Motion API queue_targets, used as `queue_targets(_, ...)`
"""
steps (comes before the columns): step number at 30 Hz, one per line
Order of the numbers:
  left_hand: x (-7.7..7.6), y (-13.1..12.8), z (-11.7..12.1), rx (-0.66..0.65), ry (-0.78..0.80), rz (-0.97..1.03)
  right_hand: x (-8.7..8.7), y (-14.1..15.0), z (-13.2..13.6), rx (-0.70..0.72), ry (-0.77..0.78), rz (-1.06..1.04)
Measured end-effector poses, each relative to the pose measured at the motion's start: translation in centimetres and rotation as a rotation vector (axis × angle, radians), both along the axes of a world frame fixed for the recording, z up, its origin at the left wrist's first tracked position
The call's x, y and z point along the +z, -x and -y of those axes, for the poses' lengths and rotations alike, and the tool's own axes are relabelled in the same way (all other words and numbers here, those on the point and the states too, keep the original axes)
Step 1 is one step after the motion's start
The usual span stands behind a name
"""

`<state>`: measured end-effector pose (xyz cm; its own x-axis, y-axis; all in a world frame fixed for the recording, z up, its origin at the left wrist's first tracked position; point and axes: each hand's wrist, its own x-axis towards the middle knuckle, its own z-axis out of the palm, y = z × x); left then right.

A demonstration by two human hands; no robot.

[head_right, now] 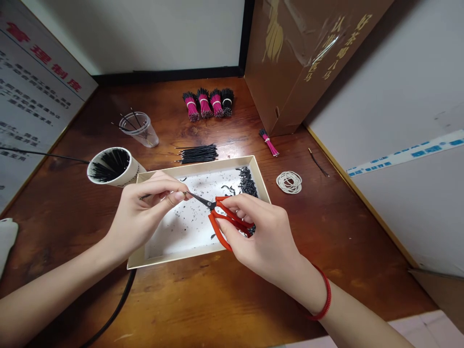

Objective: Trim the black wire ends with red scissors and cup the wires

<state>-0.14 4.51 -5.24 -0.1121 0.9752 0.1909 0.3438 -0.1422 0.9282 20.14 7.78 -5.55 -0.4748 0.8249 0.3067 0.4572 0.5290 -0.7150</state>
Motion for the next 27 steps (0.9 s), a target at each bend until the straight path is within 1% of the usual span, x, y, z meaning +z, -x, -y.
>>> queue_targets(4, 0.05, 0.07, 0.02, -0.013, 0.007, -0.009, 0.05, 0.03, -0.03, -0.026, 0.034, -0.008)
queue_targets(7, 0.07, 0.09, 0.08, -0.024, 0.013, -0.02, 0.23, 0.15, -0.08, -0.013, 0.056, -0.011)
queue_targets(10, 0.08, 0.08, 0.1, -0.031, 0.013, -0.026, 0.34, 0.32, -0.02, -0.014, 0.046, -0.013)
queue_targets(16, -0.08, 0.01, 0.06, 0.019, 0.024, 0.015, 0.22, 0.69, 0.42, -0.069, 0.117, -0.053)
queue_targets(22, -0.07, -0.09, -0.06, 0.036, 0.044, 0.017, 0.15, 0.77, 0.38, -0.054, 0.1, -0.019)
queue_targets(27, 0.02, -0.03, -0.17, 0.04, 0.035, 0.016, -0.11, 0.89, 0.26, -0.094, 0.103, -0.026)
